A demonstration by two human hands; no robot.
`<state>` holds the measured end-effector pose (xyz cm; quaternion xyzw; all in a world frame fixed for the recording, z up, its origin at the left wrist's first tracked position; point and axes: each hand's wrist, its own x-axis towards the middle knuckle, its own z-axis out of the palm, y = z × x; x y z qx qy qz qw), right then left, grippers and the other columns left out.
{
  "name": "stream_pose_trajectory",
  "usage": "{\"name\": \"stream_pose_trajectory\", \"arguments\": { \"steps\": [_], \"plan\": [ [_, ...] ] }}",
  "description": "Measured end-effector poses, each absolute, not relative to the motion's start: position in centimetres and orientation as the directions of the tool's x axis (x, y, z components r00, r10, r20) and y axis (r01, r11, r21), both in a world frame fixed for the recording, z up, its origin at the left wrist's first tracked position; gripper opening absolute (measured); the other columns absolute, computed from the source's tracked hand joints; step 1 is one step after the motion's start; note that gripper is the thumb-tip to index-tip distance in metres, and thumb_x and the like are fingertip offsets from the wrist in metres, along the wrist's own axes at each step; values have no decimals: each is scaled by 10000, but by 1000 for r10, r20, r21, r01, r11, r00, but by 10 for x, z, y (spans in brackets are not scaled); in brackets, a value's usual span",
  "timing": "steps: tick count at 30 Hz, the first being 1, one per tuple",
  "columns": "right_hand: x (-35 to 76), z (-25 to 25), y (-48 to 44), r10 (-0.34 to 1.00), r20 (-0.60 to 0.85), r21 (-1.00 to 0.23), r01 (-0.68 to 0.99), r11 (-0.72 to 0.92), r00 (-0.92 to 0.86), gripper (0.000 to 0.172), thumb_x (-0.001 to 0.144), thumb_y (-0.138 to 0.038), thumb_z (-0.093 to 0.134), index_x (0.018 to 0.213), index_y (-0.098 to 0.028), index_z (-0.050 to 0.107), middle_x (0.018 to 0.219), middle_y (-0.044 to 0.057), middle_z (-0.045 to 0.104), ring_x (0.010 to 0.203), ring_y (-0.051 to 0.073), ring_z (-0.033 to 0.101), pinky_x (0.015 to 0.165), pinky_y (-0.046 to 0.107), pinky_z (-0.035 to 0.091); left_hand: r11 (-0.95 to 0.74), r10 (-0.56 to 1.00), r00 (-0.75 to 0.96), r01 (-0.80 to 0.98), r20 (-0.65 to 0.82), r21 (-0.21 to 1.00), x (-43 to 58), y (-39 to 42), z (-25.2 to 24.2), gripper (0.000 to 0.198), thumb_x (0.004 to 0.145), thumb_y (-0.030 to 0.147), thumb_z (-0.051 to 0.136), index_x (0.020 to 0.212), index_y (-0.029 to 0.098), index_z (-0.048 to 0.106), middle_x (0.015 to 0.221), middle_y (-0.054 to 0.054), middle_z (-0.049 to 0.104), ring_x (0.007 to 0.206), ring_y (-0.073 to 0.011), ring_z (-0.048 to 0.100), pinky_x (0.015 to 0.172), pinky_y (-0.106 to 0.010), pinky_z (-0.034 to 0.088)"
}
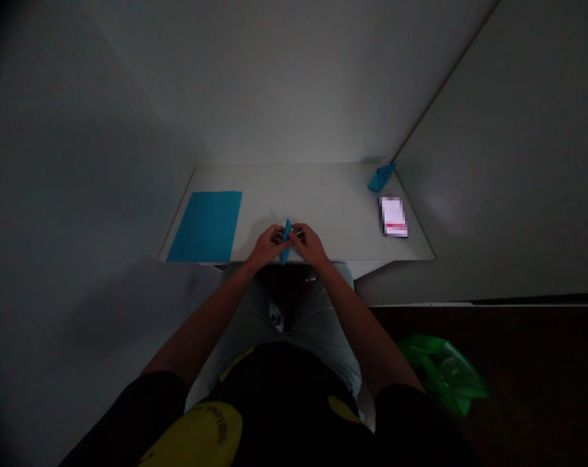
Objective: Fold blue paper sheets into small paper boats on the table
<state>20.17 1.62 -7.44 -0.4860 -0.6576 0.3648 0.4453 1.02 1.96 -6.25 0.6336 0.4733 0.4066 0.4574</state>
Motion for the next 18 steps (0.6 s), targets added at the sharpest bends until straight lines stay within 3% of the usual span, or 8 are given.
{"name": "stream_pose_trajectory", "arguments": {
  "steps": [6,12,18],
  "plan": [
    [209,-73,12,961,206,-897,357,262,-186,590,957,-722,679,1295,-239,679,1146,105,786,956,267,747,870,433,623,-166,933,346,167,100,972,2,17,-63,474,783,335,928,1171,196,694,1151,-85,799,1013,-215,770,996,-393,597],
    [213,-73,15,896,340,-813,390,432,-284,587,1020,-736,575,1343,-267,714,1361,134,701,1281,304,642,1137,523,528,-195,938,322,179,129,964,6,17,-68,498,777,323,935,1184,195,676,1175,-95,783,989,-211,771,977,-399,615],
    [218,-79,17,886,317,-822,369,434,-339,561,1035,-710,573,1358,-280,730,1279,114,652,1210,284,638,1069,482,571,-242,948,272,274,166,931,8,16,-71,550,755,331,947,1189,198,635,1160,-72,745,917,-183,748,890,-359,614]
  ]
}}
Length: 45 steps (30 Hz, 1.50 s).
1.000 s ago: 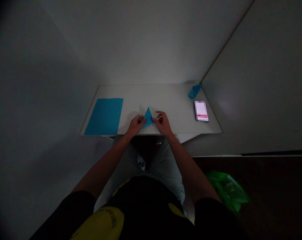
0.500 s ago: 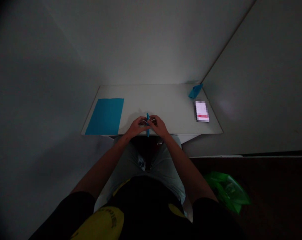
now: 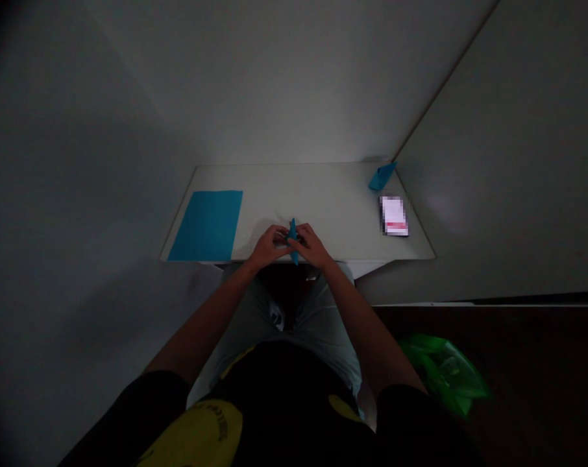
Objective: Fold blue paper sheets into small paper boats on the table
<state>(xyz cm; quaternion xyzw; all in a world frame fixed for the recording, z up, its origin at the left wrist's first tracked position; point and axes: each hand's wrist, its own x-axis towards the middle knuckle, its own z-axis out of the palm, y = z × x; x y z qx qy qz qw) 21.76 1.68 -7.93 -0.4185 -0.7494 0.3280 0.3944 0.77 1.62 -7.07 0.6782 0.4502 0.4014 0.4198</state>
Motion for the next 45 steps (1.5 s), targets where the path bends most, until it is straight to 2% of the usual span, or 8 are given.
{"name": "stream_pose_trajectory", "arguments": {
  "steps": [4,9,18,28,35,40,42,45],
  "plan": [
    [218,-87,19,888,316,-854,308,420,-336,547,1033,-653,623,1429,-284,700,1162,89,685,1092,264,668,1020,466,584,-281,942,268,301,202,911,7,16,-71,552,762,284,930,1215,199,625,1224,-83,728,925,-178,746,903,-360,607],
    [217,-96,21,925,270,-913,235,334,-267,691,990,-652,687,1565,-281,592,1150,88,743,1018,262,712,934,457,630,-279,931,304,232,203,932,3,19,-71,573,804,339,919,1277,197,627,1252,-109,735,955,-191,765,912,-366,616],
    [216,-89,20,922,283,-902,252,349,-266,739,963,-600,744,1600,-275,559,1119,80,728,924,233,711,855,408,643,-268,932,311,245,187,932,2,24,-74,556,814,248,855,1320,183,631,1255,-111,735,930,-187,753,927,-376,613],
    [217,-87,22,918,350,-860,324,394,-188,529,1020,-542,678,1488,-297,658,1207,109,659,851,209,671,779,401,638,-301,951,161,291,264,908,4,27,-79,486,900,148,673,1380,216,633,1350,-111,611,942,-159,700,896,-345,622],
    [212,-91,22,922,363,-856,342,388,-137,513,983,-477,723,1457,-298,645,1259,111,630,861,202,664,748,377,648,-236,971,73,437,227,868,17,25,-77,546,886,170,743,1420,253,666,1277,-84,558,758,-113,620,815,-323,606],
    [209,-89,20,931,339,-847,386,365,-136,550,966,-327,701,1507,-295,611,1271,104,605,736,150,609,722,364,632,-244,969,91,477,229,844,17,26,-78,549,916,114,645,1441,266,691,1230,-72,548,904,-160,662,943,-349,601],
    [209,-89,21,925,352,-835,399,379,-144,495,960,-264,661,1454,-285,656,1246,101,611,806,179,632,769,385,635,-254,967,110,447,229,858,12,29,-79,502,925,114,628,1394,263,731,1240,-80,550,1046,-192,670,1001,-358,597],
    [213,-91,25,911,385,-821,397,411,-146,369,943,-203,616,1281,-268,749,1225,105,632,1053,250,658,937,451,621,-261,964,156,377,217,888,2,34,-80,405,906,127,666,1268,254,797,1276,-90,566,1213,-223,644,1049,-377,598]
  ]
}}
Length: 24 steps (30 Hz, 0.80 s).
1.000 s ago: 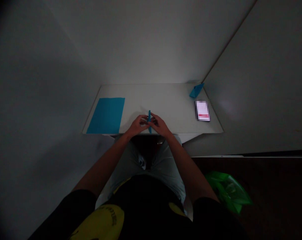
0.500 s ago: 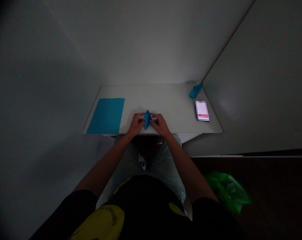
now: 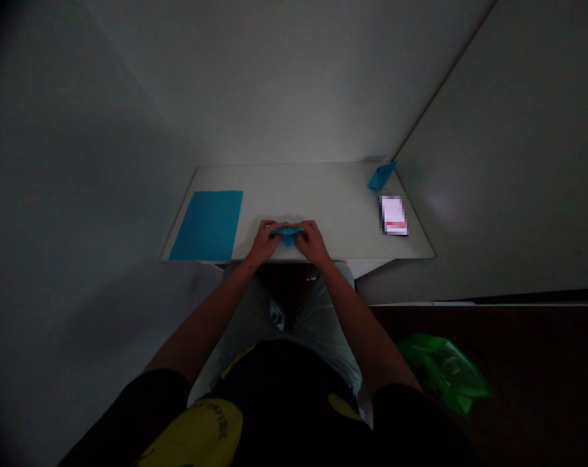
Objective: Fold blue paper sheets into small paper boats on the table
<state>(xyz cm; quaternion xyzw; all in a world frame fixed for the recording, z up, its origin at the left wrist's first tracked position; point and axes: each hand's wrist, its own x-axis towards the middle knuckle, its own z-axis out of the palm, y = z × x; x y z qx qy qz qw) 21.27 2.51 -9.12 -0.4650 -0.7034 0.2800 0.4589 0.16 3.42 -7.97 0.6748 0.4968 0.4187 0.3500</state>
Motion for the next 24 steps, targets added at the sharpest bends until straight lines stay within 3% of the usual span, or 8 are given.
{"name": "stream_pose_trajectory", "arguments": {
  "steps": [3,7,10,16,21,24],
  "plan": [
    [217,-94,29,911,391,-832,374,410,-131,306,937,-194,598,1162,-271,790,1238,105,660,1179,270,644,1061,497,576,-257,956,210,278,203,925,-10,39,-80,348,867,193,767,1207,248,815,1348,-100,592,1266,-234,646,1056,-391,607],
    [222,-95,31,929,353,-867,335,368,-109,248,963,-281,627,1126,-295,813,1309,99,679,1246,275,643,1124,511,544,-209,951,266,187,155,960,-17,40,-79,433,761,322,930,1168,226,820,1459,-132,599,1287,-266,666,1066,-410,600],
    [221,-92,29,938,330,-894,282,347,-110,211,959,-395,682,1086,-299,821,1319,92,703,1249,282,657,1131,516,537,-156,962,246,153,116,976,-14,40,-78,411,767,395,940,1100,197,801,1363,-133,683,1199,-252,708,1051,-414,595],
    [214,-89,25,981,175,-971,152,186,-77,500,860,-650,792,1166,-258,746,1017,44,771,907,214,709,887,400,616,-92,980,181,44,83,995,-5,36,-74,536,821,444,903,1252,202,695,974,-51,790,930,-199,757,902,-365,622],
    [210,-85,25,984,130,-969,193,152,-122,510,869,-753,730,897,-243,732,812,12,736,760,196,664,780,368,598,-74,983,178,124,51,990,-5,36,-67,361,890,533,799,985,185,790,999,-77,815,942,-223,745,905,-365,605],
    [210,-82,26,985,141,-966,205,160,-102,515,867,-756,726,879,-242,721,810,10,729,758,196,651,775,367,578,-69,990,129,115,54,991,-5,38,-67,354,877,544,796,924,194,785,943,-58,804,907,-219,722,861,-352,597]
  ]
}}
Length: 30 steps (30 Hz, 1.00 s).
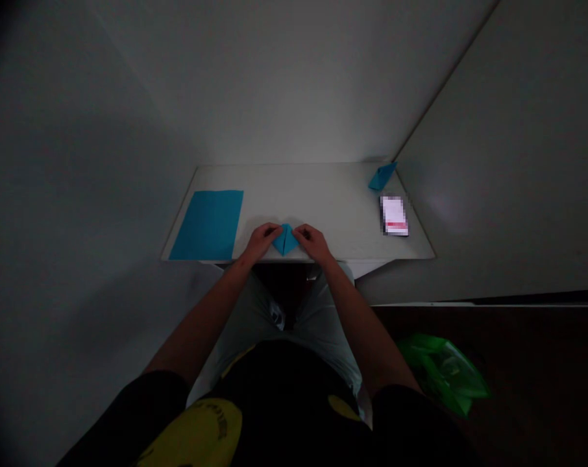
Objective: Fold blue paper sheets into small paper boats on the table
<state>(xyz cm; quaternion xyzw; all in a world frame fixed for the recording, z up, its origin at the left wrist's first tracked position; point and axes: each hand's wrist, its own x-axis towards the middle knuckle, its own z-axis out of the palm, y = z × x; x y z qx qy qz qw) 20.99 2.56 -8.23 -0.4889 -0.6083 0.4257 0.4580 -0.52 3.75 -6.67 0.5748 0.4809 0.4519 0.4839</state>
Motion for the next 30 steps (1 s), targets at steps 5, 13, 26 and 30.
{"name": "stream_pose_trajectory", "arguments": {
  "steps": [5,13,26,30],
  "plan": [
    [213,-82,28,988,153,-972,181,147,16,509,875,-753,715,898,-246,679,827,11,690,772,192,622,763,352,565,-50,998,-23,70,52,996,-5,40,-70,349,901,548,774,913,204,716,944,-50,785,936,-205,715,887,-341,590],
    [219,-96,32,956,184,-982,80,169,229,522,933,-808,581,1022,-299,508,950,20,594,899,212,629,702,331,623,60,978,-188,-149,-88,987,-1,40,-76,330,1055,562,609,1091,246,520,1087,-63,754,994,-177,750,879,-334,638],
    [217,-94,28,986,108,-993,-28,113,124,678,816,-833,736,1135,-322,424,897,-23,669,801,201,683,697,360,645,-2,1000,-2,78,2,997,-1,31,-65,411,735,480,935,960,188,752,948,-56,804,980,-265,753,941,-427,629],
    [219,-90,25,986,142,-989,40,139,81,725,694,-731,901,1119,-303,498,808,-53,624,724,179,638,667,328,598,-25,999,24,69,23,997,-4,31,-62,306,768,459,906,883,206,779,915,-35,808,1003,-280,750,936,-427,620]
  ]
}}
